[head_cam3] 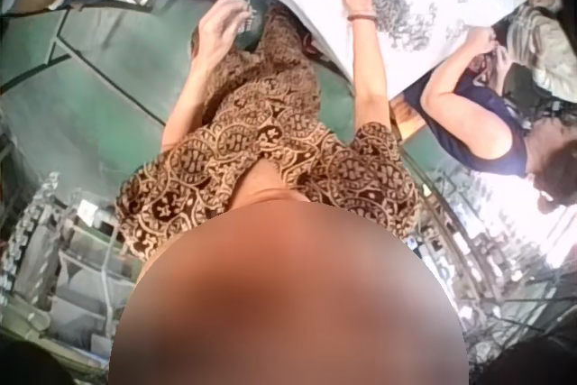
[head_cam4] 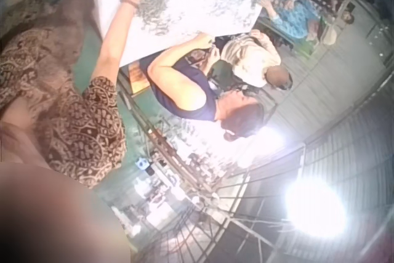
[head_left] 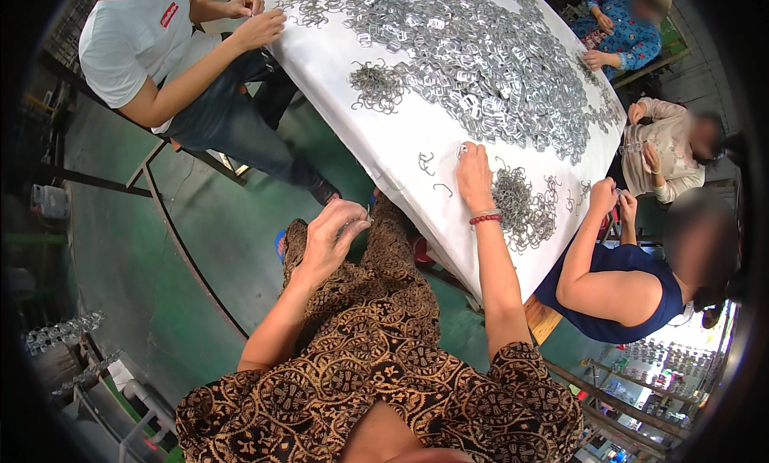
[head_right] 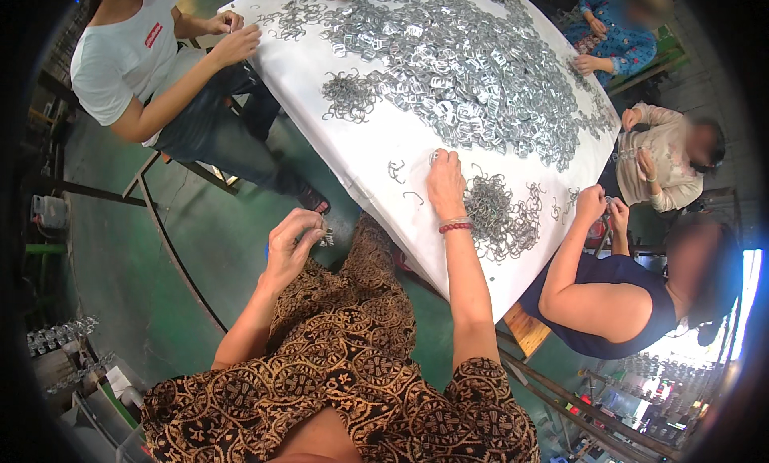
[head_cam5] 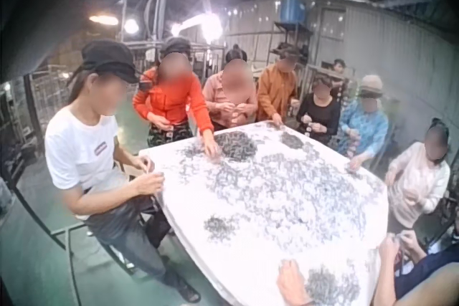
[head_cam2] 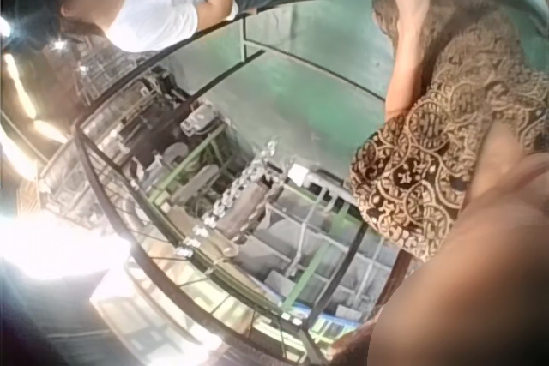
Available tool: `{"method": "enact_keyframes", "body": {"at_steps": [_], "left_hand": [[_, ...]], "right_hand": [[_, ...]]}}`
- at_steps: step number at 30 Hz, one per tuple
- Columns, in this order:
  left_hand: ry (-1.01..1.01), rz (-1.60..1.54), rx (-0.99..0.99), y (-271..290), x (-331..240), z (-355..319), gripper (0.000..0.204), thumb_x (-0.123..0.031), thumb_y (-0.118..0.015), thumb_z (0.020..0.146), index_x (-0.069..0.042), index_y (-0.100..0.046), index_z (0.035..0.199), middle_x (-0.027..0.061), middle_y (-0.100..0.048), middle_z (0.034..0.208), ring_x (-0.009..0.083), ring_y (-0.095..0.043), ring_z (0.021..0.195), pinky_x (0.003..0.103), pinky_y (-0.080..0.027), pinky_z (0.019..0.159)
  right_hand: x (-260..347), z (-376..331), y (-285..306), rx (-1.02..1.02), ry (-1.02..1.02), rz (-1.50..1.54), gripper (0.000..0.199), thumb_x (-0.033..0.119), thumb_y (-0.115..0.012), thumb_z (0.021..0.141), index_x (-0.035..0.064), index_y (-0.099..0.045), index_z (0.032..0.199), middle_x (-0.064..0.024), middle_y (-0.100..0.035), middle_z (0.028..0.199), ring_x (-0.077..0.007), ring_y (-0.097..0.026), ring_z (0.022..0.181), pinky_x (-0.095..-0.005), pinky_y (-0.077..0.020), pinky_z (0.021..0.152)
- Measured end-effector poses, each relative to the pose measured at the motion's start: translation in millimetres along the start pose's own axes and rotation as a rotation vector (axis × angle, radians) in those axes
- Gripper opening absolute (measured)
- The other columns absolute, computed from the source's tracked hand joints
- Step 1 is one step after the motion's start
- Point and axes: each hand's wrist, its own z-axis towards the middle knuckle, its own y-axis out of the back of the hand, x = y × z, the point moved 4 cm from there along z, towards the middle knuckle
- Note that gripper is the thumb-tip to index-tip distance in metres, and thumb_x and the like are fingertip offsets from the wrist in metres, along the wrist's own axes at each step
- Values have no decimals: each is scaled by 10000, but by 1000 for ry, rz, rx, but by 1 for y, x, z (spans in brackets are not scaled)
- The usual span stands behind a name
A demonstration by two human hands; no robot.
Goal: The person picks small metal hooks and rectangular metal pieces from a white table and joins them by hand. The assembled units are placed onto a hanging chain to the left. Other workers at the same table perform the same task.
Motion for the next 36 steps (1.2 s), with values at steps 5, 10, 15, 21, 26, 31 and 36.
{"method": "enact_keyframes", "body": {"at_steps": [5,10,15,21,26,31,36], "left_hand": [[-22,-40,8,-7,-2,5,155,18,-725,809,1,-629,931,87,-650,909,240,-637,843,338,-511,738],[-29,-61,23,-4,-1,10,168,40,-722,799,3,-624,930,93,-647,903,239,-632,834,337,-512,720],[-24,-75,39,-2,4,17,159,59,-708,800,13,-616,920,96,-644,898,235,-628,830,330,-510,708],[27,-78,34,-6,6,18,130,67,-697,805,27,-620,901,98,-643,891,238,-628,831,332,-508,717],[-30,-64,-3,-2,1,14,110,70,-680,817,30,-623,902,103,-648,891,245,-633,840,340,-509,742],[-89,-93,-41,-1,4,12,134,101,-633,829,27,-628,940,119,-653,935,238,-637,878,336,-514,777],[-71,-87,2,-4,6,11,162,99,-633,833,30,-628,980,123,-642,932,229,-636,848,321,-508,734]], "right_hand": [[9,0,6,30,-27,-23,166,195,-482,980,34,-518,1000,-171,-559,1013,-389,-577,1002,-524,-505,779],[8,16,32,60,-35,-13,237,205,-514,971,44,-584,1129,-166,-578,1059,-369,-570,1012,-495,-508,794],[-9,56,48,-75,199,31,366,55,-569,886,90,-596,1249,-143,-617,1062,-350,-559,1060,-447,-489,882],[-19,75,30,15,410,-8,399,-52,-603,796,70,-642,1174,-126,-634,1056,-334,-595,994,-404,-510,860],[-13,61,53,-109,178,343,146,76,-615,900,-9,-704,979,-139,-653,913,-251,-656,703,-385,-515,655],[56,-12,41,243,-38,917,239,58,-550,969,-44,-633,1168,-95,-670,831,-132,-652,640,-257,-511,588],[142,-69,53,316,-9,1221,224,-33,-592,919,-57,-635,1137,-98,-691,924,-119,-662,771,-241,-534,708]]}}
